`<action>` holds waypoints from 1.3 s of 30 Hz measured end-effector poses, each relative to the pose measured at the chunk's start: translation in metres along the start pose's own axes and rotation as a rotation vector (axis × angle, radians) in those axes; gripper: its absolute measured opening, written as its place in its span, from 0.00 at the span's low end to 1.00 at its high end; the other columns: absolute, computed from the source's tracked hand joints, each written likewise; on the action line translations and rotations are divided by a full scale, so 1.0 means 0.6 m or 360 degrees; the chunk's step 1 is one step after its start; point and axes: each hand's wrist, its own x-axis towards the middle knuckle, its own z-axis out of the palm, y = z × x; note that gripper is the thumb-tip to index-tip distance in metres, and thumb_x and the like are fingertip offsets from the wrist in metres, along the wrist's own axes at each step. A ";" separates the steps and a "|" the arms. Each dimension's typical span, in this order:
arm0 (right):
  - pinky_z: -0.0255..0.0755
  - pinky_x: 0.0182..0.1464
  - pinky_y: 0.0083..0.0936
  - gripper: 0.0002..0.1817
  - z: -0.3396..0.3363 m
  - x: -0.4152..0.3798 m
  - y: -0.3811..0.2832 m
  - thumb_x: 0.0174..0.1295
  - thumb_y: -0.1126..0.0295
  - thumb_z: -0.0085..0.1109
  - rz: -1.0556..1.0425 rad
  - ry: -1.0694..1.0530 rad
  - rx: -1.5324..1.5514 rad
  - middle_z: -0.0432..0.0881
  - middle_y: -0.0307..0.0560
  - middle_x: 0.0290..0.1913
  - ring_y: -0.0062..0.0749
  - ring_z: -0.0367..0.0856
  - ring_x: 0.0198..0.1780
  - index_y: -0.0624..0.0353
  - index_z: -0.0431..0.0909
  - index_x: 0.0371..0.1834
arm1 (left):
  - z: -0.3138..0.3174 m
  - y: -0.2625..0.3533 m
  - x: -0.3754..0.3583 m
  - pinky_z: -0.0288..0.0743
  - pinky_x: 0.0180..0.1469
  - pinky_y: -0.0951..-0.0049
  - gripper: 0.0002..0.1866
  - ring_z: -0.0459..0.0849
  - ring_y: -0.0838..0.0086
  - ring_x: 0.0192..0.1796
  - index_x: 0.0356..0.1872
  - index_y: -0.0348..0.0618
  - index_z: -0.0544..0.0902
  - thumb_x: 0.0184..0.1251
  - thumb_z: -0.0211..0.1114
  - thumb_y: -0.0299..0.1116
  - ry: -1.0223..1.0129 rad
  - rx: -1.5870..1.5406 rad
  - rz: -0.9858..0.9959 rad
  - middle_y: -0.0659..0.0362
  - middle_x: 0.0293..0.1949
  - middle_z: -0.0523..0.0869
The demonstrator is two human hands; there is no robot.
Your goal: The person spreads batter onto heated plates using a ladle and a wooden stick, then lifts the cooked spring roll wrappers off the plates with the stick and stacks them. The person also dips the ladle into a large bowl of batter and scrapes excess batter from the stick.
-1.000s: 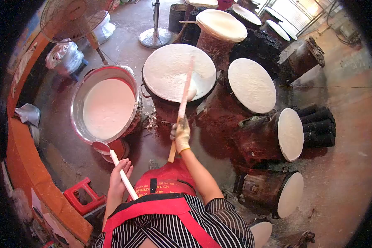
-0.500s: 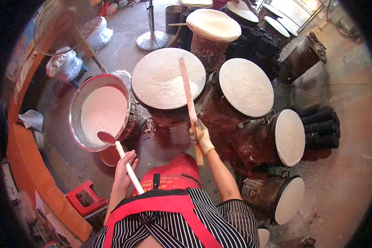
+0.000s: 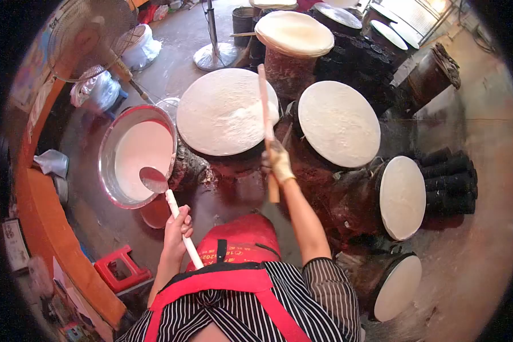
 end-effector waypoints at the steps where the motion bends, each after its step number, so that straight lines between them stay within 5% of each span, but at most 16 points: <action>1: 0.57 0.15 0.21 0.23 0.041 -0.005 0.005 0.75 0.62 0.46 -0.0029 0.0075 0.0003 0.73 0.36 0.24 0.21 0.62 0.14 0.43 0.63 0.72 | 0.006 0.008 -0.001 0.60 0.19 0.86 0.08 0.66 0.87 0.20 0.45 0.45 0.73 0.74 0.61 0.33 0.0014 0.0049 0.0022 0.64 0.28 0.75; 3: 0.73 0.28 0.21 0.24 0.086 -0.031 -0.005 0.74 0.67 0.49 -0.0064 0.0012 -0.0676 0.81 0.40 0.35 0.22 0.76 0.26 0.49 0.65 0.73 | 0.005 0.025 -0.003 0.61 0.20 0.85 0.07 0.66 0.86 0.21 0.46 0.45 0.73 0.75 0.59 0.34 0.0017 0.0105 0.0037 0.64 0.28 0.74; 5: 0.70 0.62 0.21 0.22 0.049 -0.030 0.027 0.75 0.72 0.48 -0.0521 0.0105 -0.0536 0.76 0.46 0.64 0.21 0.74 0.62 0.65 0.68 0.69 | -0.011 0.045 0.002 0.63 0.22 0.82 0.08 0.67 0.85 0.22 0.47 0.44 0.72 0.76 0.58 0.34 0.0017 -0.0007 0.0106 0.65 0.28 0.72; 8: 0.71 0.59 0.20 0.20 0.030 -0.027 0.099 0.75 0.65 0.52 -0.0646 0.0353 0.0377 0.80 0.46 0.60 0.20 0.78 0.57 0.63 0.74 0.65 | -0.027 0.050 0.012 0.67 0.25 0.79 0.08 0.70 0.83 0.25 0.47 0.43 0.72 0.75 0.58 0.33 0.0016 0.0060 0.0113 0.65 0.27 0.70; 11: 0.70 0.58 0.18 0.23 0.135 -0.035 0.151 0.72 0.63 0.56 -0.0837 0.0421 -0.0828 0.83 0.45 0.55 0.21 0.78 0.50 0.66 0.74 0.65 | -0.026 0.061 0.021 0.69 0.25 0.80 0.07 0.72 0.82 0.28 0.46 0.42 0.72 0.75 0.59 0.32 0.0016 0.0145 0.0073 0.65 0.28 0.70; 13: 0.70 0.30 0.18 0.20 0.173 -0.036 0.126 0.68 0.72 0.60 -0.0593 0.0024 -0.0479 0.82 0.32 0.34 0.15 0.71 0.28 0.54 0.79 0.63 | -0.032 0.064 0.024 0.68 0.23 0.82 0.07 0.72 0.82 0.28 0.43 0.43 0.71 0.74 0.60 0.31 -0.0123 0.0141 0.0014 0.64 0.30 0.71; 14: 0.64 0.25 0.17 0.19 0.185 -0.079 0.073 0.68 0.72 0.59 -0.0546 0.0018 -0.0656 0.78 0.28 0.29 0.12 0.69 0.25 0.57 0.79 0.62 | -0.030 0.068 0.023 0.65 0.21 0.84 0.07 0.71 0.82 0.27 0.42 0.43 0.70 0.74 0.60 0.31 -0.0158 0.0124 0.0000 0.63 0.31 0.71; 15: 0.54 0.20 0.15 0.19 0.130 0.004 0.136 0.70 0.72 0.56 -0.1306 0.0045 -0.0694 0.68 0.23 0.22 0.09 0.60 0.19 0.55 0.78 0.64 | -0.031 0.073 0.018 0.65 0.21 0.84 0.07 0.71 0.82 0.27 0.42 0.43 0.70 0.74 0.60 0.31 -0.0160 0.0119 -0.0004 0.63 0.31 0.71; 17: 0.61 0.22 0.16 0.20 0.073 -0.006 0.130 0.71 0.73 0.55 -0.0951 0.0477 -0.0551 0.76 0.28 0.28 0.10 0.65 0.22 0.59 0.75 0.65 | -0.030 0.085 0.015 0.64 0.20 0.84 0.07 0.70 0.83 0.26 0.42 0.43 0.70 0.74 0.59 0.31 -0.0190 0.0082 -0.0070 0.63 0.31 0.71; 19: 0.72 0.39 0.14 0.22 0.091 -0.053 0.140 0.71 0.72 0.56 -0.0827 0.0583 -0.0397 0.83 0.39 0.50 0.15 0.75 0.35 0.63 0.72 0.68 | -0.038 0.086 0.017 0.63 0.20 0.84 0.07 0.70 0.83 0.25 0.43 0.43 0.69 0.74 0.59 0.31 -0.0177 0.0098 -0.0073 0.63 0.31 0.71; 22: 0.65 0.65 0.23 0.21 0.154 -0.064 0.176 0.70 0.70 0.57 -0.1034 0.0234 -0.0821 0.79 0.47 0.63 0.27 0.76 0.60 0.66 0.74 0.65 | -0.052 0.089 0.024 0.62 0.20 0.85 0.07 0.69 0.83 0.25 0.43 0.43 0.69 0.74 0.58 0.30 -0.0190 0.0148 -0.0116 0.63 0.31 0.71; 29: 0.67 0.60 0.19 0.20 0.099 -0.024 0.083 0.71 0.72 0.56 -0.0508 0.0435 -0.0369 0.81 0.47 0.58 0.23 0.77 0.55 0.65 0.75 0.64 | -0.044 0.098 0.043 0.59 0.18 0.86 0.06 0.66 0.85 0.23 0.41 0.43 0.70 0.75 0.58 0.31 -0.0232 0.0201 -0.0191 0.64 0.29 0.71; 33: 0.63 0.67 0.21 0.20 0.108 -0.136 0.144 0.71 0.73 0.55 -0.0702 0.0019 -0.0755 0.78 0.48 0.63 0.26 0.75 0.63 0.67 0.74 0.65 | -0.032 0.117 0.133 0.59 0.18 0.85 0.07 0.67 0.86 0.21 0.37 0.46 0.68 0.75 0.57 0.32 -0.0279 0.0456 -0.0103 0.66 0.25 0.72; 35: 0.63 0.68 0.23 0.20 0.108 -0.196 0.149 0.71 0.72 0.55 -0.0457 0.0115 -0.0537 0.78 0.48 0.63 0.27 0.75 0.64 0.68 0.74 0.65 | -0.020 0.127 0.208 0.61 0.18 0.82 0.09 0.67 0.84 0.20 0.34 0.46 0.67 0.73 0.57 0.33 -0.0353 0.0660 0.0017 0.67 0.23 0.69; 38: 0.59 0.71 0.24 0.21 0.082 -0.187 0.198 0.71 0.71 0.56 -0.0640 0.0440 -0.0401 0.76 0.50 0.66 0.30 0.71 0.68 0.68 0.73 0.65 | 0.015 0.130 0.315 0.66 0.18 0.78 0.09 0.71 0.80 0.20 0.38 0.41 0.67 0.70 0.59 0.31 -0.0319 0.0907 0.0157 0.64 0.24 0.72; 39: 0.75 0.54 0.22 0.22 0.084 -0.165 0.220 0.71 0.68 0.58 -0.0848 0.0619 -0.0457 0.84 0.44 0.54 0.26 0.83 0.51 0.60 0.74 0.66 | 0.032 0.120 0.348 0.69 0.18 0.75 0.10 0.74 0.76 0.20 0.40 0.37 0.66 0.69 0.58 0.29 -0.0234 0.0996 0.0173 0.59 0.25 0.73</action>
